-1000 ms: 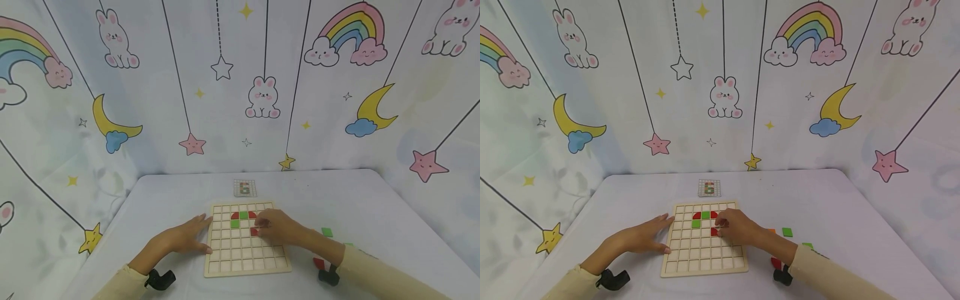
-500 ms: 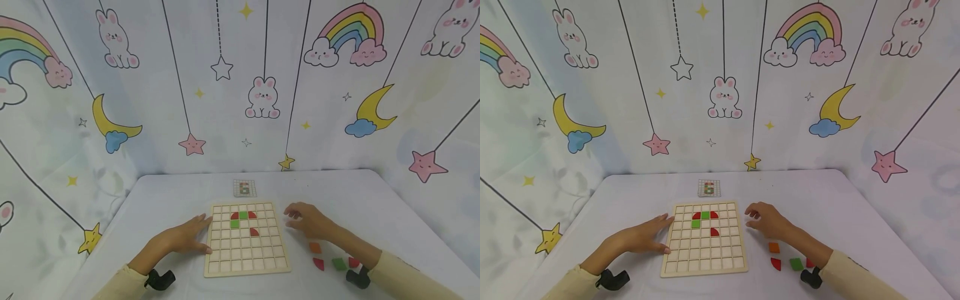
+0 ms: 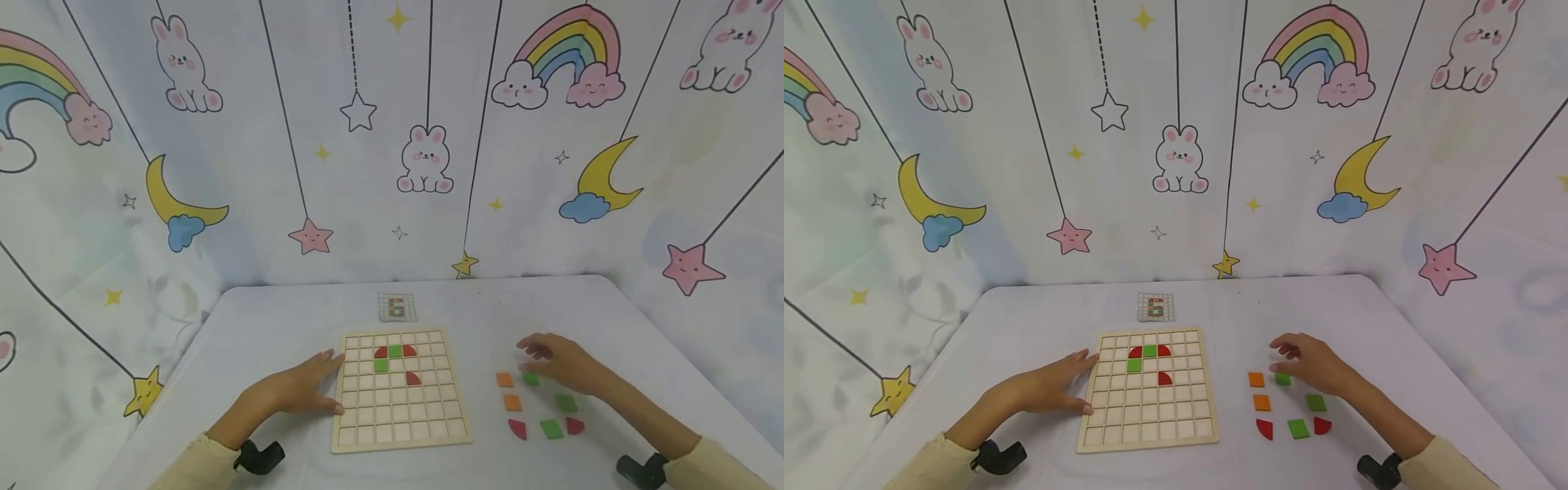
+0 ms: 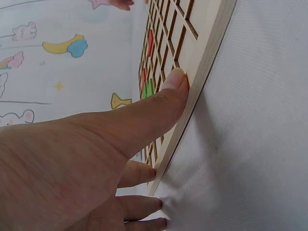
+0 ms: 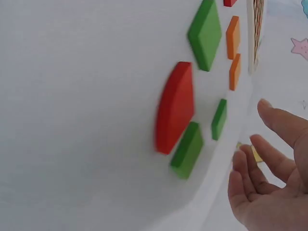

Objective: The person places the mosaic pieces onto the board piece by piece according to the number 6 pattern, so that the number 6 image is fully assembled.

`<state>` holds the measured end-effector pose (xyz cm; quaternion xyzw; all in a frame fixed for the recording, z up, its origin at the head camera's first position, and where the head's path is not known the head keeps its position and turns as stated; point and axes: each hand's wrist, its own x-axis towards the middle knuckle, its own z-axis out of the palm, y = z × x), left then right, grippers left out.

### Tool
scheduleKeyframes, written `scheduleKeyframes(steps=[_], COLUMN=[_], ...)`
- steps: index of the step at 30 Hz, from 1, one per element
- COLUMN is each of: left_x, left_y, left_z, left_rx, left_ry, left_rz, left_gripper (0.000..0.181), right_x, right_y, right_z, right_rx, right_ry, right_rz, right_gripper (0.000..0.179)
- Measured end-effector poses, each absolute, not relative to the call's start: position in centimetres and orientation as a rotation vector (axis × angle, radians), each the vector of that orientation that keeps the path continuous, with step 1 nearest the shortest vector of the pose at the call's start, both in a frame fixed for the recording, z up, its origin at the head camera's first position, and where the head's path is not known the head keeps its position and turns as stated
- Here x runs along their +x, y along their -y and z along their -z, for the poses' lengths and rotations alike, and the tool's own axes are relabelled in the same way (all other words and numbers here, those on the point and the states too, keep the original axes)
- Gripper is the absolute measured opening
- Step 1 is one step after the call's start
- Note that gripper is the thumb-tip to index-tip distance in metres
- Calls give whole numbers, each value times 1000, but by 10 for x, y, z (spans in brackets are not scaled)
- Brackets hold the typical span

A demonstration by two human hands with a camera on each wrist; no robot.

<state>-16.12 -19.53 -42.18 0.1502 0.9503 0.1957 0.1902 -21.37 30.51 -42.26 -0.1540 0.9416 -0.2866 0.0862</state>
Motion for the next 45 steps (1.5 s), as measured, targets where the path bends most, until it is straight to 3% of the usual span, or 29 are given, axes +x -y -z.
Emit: scheduleKeyframes(steps=[10, 22, 45], left_x=[-160, -161, -163], left_y=[194, 196, 197], left_z=[420, 423, 424], left_rx=[414, 407, 391], left_ry=[-2668, -2666, -2665], left_rz=[-571, -568, -572], left_gripper=[103, 104, 106], right_x=[-209, -204, -210], right_y=[-318, -322, -300], right_z=[433, 437, 437], right_rx=[-325, -364, -459], right_ry=[-2706, -2735, -2804], right_rz=[845, 855, 867], right_gripper=[44, 27, 24])
